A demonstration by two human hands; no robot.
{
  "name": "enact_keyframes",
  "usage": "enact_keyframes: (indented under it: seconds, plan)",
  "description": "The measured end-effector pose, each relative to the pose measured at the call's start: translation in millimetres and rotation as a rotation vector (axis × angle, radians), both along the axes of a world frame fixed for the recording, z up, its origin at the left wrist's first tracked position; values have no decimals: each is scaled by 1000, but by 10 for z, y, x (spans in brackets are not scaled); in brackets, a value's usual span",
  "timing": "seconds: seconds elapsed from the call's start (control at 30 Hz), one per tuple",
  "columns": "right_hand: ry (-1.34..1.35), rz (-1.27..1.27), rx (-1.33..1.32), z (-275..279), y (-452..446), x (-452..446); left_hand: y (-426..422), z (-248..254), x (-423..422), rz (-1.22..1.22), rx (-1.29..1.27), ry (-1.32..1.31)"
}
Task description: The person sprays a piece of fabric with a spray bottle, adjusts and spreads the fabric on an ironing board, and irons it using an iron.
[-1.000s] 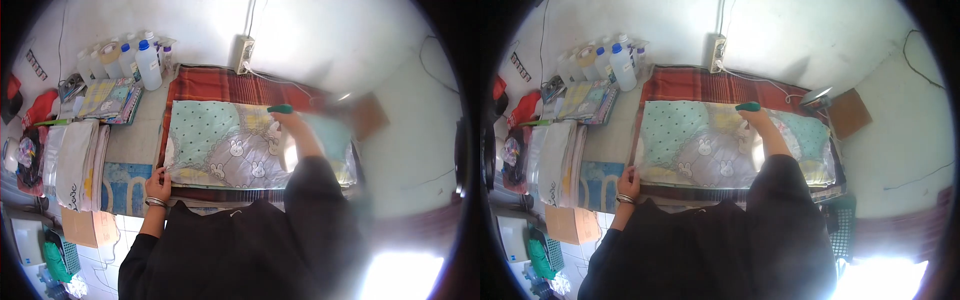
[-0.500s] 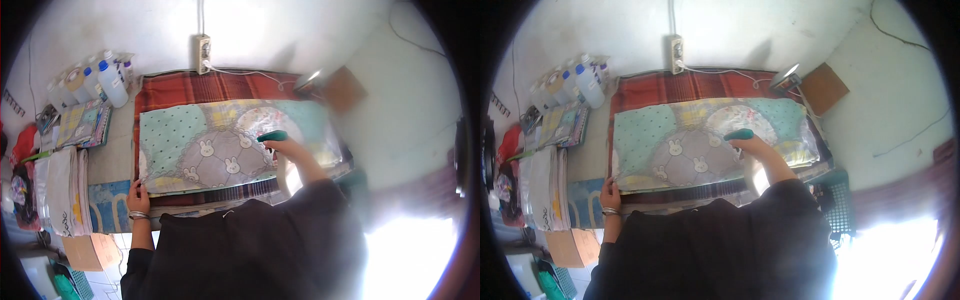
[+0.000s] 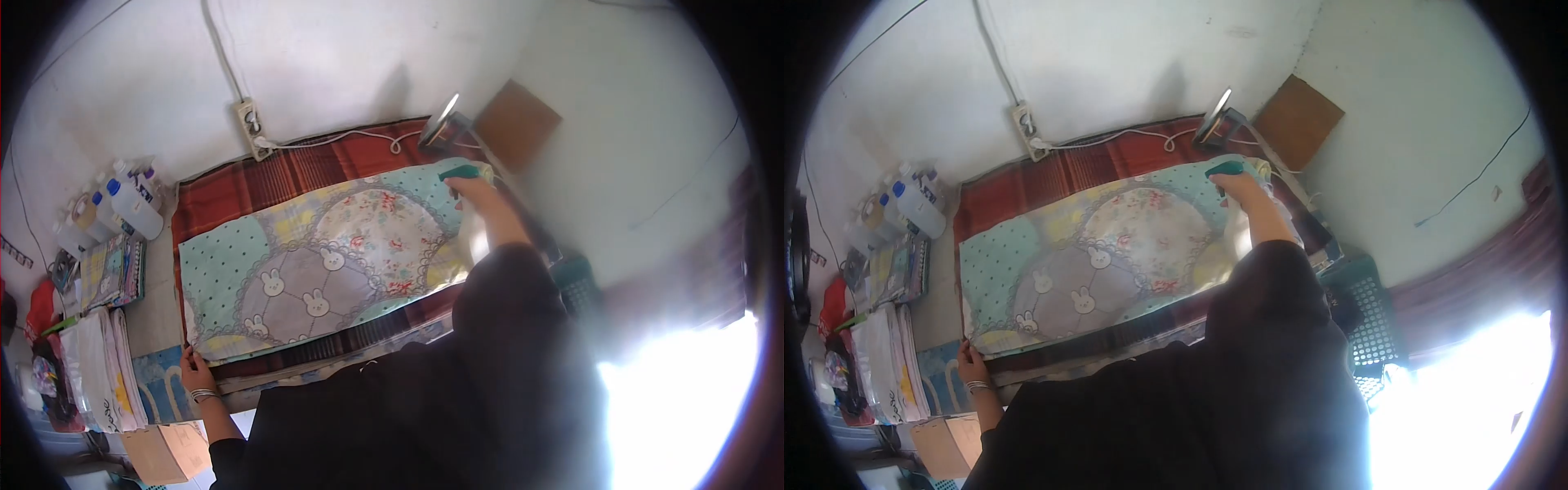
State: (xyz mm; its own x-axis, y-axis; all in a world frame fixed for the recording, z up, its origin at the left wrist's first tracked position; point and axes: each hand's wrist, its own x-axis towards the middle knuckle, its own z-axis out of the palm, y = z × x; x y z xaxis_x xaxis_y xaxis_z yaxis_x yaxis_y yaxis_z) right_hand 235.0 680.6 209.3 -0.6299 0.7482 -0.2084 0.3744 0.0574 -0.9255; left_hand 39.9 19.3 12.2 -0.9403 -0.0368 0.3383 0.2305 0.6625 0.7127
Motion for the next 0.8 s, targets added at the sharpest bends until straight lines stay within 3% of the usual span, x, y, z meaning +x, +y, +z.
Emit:
enact_keyframes:
  seconds: [0.1,0.17,0.27,0.37,0.47,0.5,0.6,0.7,0.77,0.8]
  plan:
    - [-13,-10,8,-31,467,255,136,-28,44,63,134,-37]
    - [58,-34,56,-139,815,427,308,176,189,219,-95,1]
    - [60,-147,65,-110,1099,670,515,275,296,336,-208,-66]
    - [-39,-64,60,-76,1247,929,787,338,449,458,-295,-90]
    - [-165,-12,86,2,1041,1152,1121,428,629,415,-349,-20]
    - [-69,86,22,-273,1204,1233,1242,437,689,412,-350,-19]
    - [-16,248,-41,-19,779,1522,1572,370,766,395,-562,50]
    - [-8,263,-24,-352,859,1795,1878,157,758,187,-481,214]
    - [-12,184,-46,-61,805,2087,2187,105,747,-105,-425,398]
    - [-15,117,-63,36,801,2234,2370,112,765,-118,-429,405]
